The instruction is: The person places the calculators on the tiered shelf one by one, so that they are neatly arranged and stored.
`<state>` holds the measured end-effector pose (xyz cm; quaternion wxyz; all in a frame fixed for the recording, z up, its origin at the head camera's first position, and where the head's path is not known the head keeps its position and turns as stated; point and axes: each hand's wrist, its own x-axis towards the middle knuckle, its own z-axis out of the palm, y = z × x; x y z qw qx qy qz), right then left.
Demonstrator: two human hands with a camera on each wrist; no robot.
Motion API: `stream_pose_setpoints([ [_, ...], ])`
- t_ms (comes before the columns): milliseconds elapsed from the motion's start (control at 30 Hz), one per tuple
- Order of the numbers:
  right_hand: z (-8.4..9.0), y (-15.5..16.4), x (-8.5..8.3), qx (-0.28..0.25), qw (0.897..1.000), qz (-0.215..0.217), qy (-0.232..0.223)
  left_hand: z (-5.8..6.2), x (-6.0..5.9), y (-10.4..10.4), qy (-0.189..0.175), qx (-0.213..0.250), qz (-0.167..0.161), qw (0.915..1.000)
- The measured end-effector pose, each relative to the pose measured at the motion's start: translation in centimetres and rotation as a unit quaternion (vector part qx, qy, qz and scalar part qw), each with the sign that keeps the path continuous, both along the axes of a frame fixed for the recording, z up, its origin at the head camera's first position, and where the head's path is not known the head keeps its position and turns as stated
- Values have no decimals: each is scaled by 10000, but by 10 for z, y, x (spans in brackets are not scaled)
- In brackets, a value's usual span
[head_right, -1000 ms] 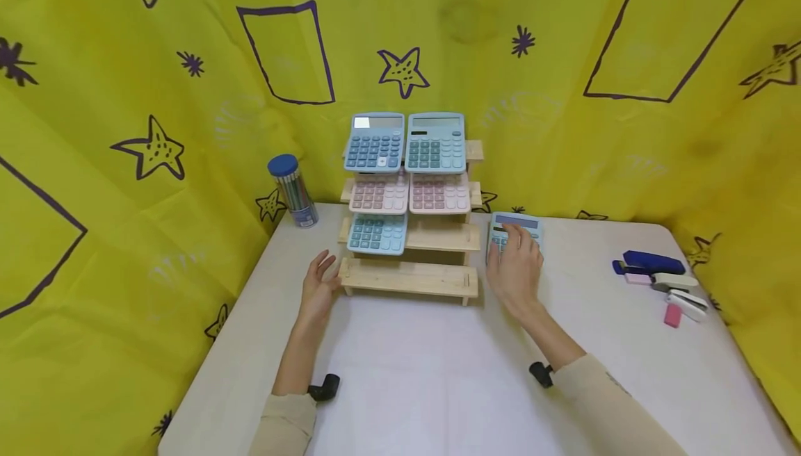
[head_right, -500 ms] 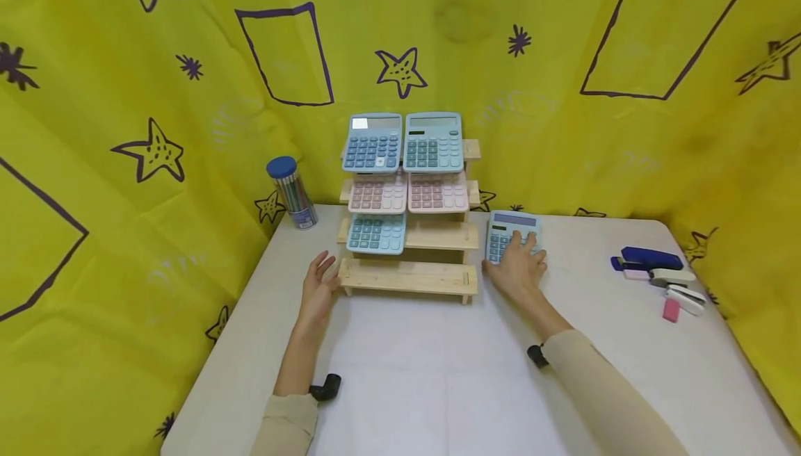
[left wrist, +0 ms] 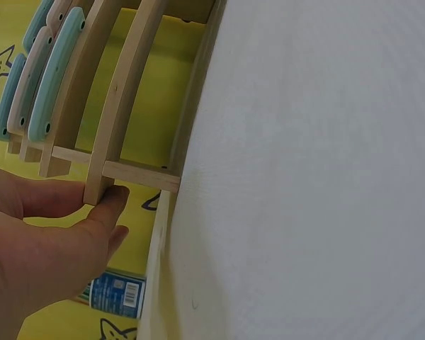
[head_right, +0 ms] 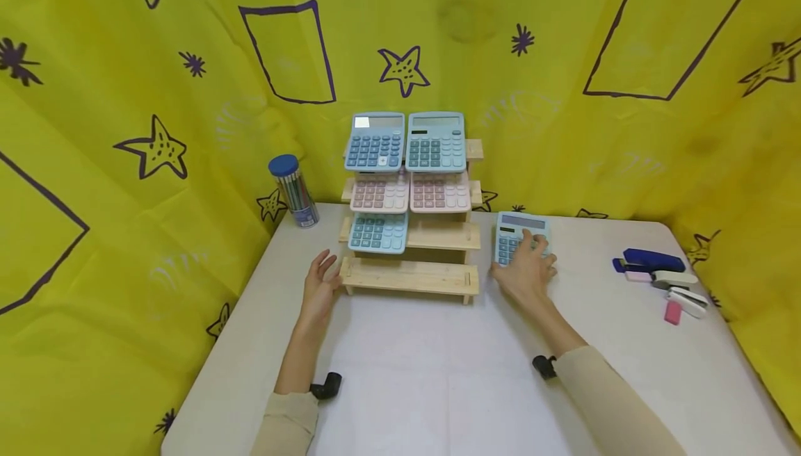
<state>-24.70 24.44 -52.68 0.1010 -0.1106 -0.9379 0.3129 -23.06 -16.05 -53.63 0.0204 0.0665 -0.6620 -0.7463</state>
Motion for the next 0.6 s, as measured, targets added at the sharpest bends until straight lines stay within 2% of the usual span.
stream_pose_setpoints([
  [200, 26, 2, 33, -200, 9991, 275, 262, 1, 0, 1, -5, -6, -16, 10000],
  [367, 47, -3, 60, -63, 9974, 583, 412, 2, 0, 1, -20, 1, 17, 10000],
  [600, 67, -23, 91, -28, 9923, 988, 746, 2, 0, 1, -12, 17, 29, 10000],
])
